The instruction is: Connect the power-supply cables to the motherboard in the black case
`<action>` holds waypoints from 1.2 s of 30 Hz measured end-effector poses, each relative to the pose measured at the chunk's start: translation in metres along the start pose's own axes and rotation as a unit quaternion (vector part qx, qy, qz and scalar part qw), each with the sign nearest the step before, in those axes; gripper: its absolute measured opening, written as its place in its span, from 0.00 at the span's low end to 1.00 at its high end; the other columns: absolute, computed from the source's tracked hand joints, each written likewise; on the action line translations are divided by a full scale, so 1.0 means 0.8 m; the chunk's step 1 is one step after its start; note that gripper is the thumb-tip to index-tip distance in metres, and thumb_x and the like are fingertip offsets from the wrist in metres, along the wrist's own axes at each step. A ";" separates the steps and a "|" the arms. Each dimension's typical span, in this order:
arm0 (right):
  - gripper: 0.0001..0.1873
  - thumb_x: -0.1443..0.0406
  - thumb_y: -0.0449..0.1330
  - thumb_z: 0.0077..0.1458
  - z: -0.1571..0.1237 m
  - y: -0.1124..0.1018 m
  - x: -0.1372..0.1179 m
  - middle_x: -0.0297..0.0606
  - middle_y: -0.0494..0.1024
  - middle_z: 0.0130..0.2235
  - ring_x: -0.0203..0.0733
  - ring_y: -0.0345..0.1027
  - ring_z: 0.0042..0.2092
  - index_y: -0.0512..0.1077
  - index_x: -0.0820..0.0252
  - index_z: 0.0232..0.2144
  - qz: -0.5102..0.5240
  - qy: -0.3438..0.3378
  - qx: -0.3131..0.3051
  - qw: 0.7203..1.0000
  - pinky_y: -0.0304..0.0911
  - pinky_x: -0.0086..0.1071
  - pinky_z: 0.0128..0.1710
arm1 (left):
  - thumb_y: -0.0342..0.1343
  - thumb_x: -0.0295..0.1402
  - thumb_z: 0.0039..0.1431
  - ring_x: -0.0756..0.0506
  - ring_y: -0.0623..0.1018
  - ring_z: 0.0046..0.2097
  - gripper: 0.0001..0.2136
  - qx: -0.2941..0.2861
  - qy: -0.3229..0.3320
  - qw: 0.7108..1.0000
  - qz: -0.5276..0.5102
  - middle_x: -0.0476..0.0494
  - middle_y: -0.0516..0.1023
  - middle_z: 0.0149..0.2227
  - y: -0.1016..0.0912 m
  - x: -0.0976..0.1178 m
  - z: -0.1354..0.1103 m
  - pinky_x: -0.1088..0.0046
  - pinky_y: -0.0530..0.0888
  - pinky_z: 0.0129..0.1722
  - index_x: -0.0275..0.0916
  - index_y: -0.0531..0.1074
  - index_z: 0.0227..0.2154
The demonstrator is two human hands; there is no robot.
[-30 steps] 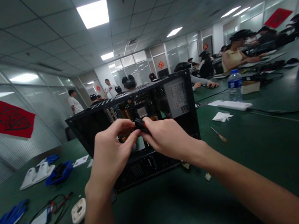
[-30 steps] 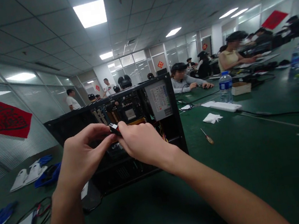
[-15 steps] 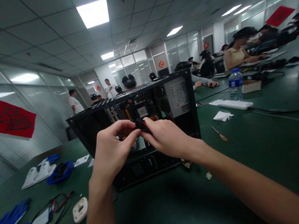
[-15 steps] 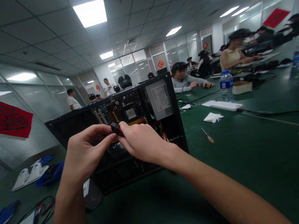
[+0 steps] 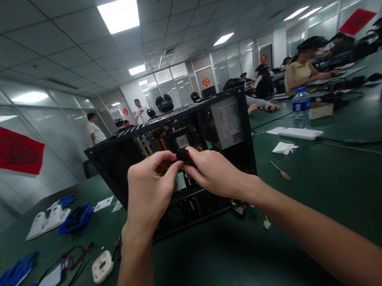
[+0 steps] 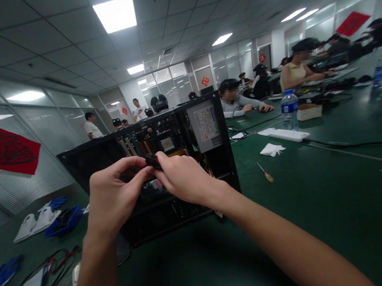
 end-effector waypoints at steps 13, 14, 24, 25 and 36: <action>0.09 0.63 0.49 0.70 0.001 0.004 0.005 0.43 0.80 0.36 0.44 0.74 0.35 0.65 0.62 0.43 0.033 0.002 0.015 0.999 0.56 0.32 0.33 | 0.63 0.37 0.55 0.44 0.82 0.35 0.09 0.008 -0.015 1.000 0.000 0.44 0.85 0.35 0.002 -0.004 -0.001 0.71 0.77 0.38 0.38 0.82 0.35; 0.09 0.63 0.49 0.69 0.001 0.005 0.006 0.42 0.80 0.35 0.43 0.74 0.35 0.66 0.62 0.43 0.039 0.006 0.018 0.999 0.56 0.32 0.34 | 0.63 0.37 0.55 0.44 0.82 0.35 0.09 0.011 -0.015 1.000 0.010 0.44 0.85 0.35 0.001 -0.002 -0.002 0.71 0.77 0.38 0.38 0.82 0.35; 0.07 0.63 0.52 0.67 0.006 0.010 0.020 0.35 0.76 0.30 0.38 0.69 0.30 0.66 0.59 0.36 0.254 0.011 0.029 0.967 0.61 0.30 0.31 | 0.61 0.35 0.57 0.43 0.83 0.40 0.09 0.004 -0.016 1.000 0.004 0.43 0.85 0.40 0.012 -0.003 -0.001 0.69 0.78 0.43 0.39 0.80 0.39; 0.08 0.62 0.52 0.67 0.007 0.010 0.022 0.33 0.75 0.29 0.37 0.68 0.29 0.65 0.59 0.35 0.295 0.007 0.031 0.955 0.61 0.30 0.30 | 0.61 0.35 0.57 0.43 0.83 0.41 0.10 -0.001 -0.017 1.000 -0.019 0.42 0.84 0.41 0.014 -0.005 0.000 0.68 0.78 0.44 0.39 0.79 0.41; 0.26 0.42 0.48 0.66 0.013 0.006 0.038 0.31 0.70 0.26 0.34 0.66 0.25 0.62 0.57 0.32 0.483 0.011 0.032 0.875 0.65 0.29 0.26 | 0.57 0.40 0.63 0.45 0.82 0.34 0.13 -0.134 -0.070 0.970 -0.188 0.43 0.84 0.32 0.053 -0.019 0.005 0.71 0.78 0.38 0.36 0.80 0.29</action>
Point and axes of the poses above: each hand's wrist, its own z-axis towards the middle knuckle, its own y-axis out of the palm, x = y × z, the point moved 7 cm from there along z, towards the middle knuckle
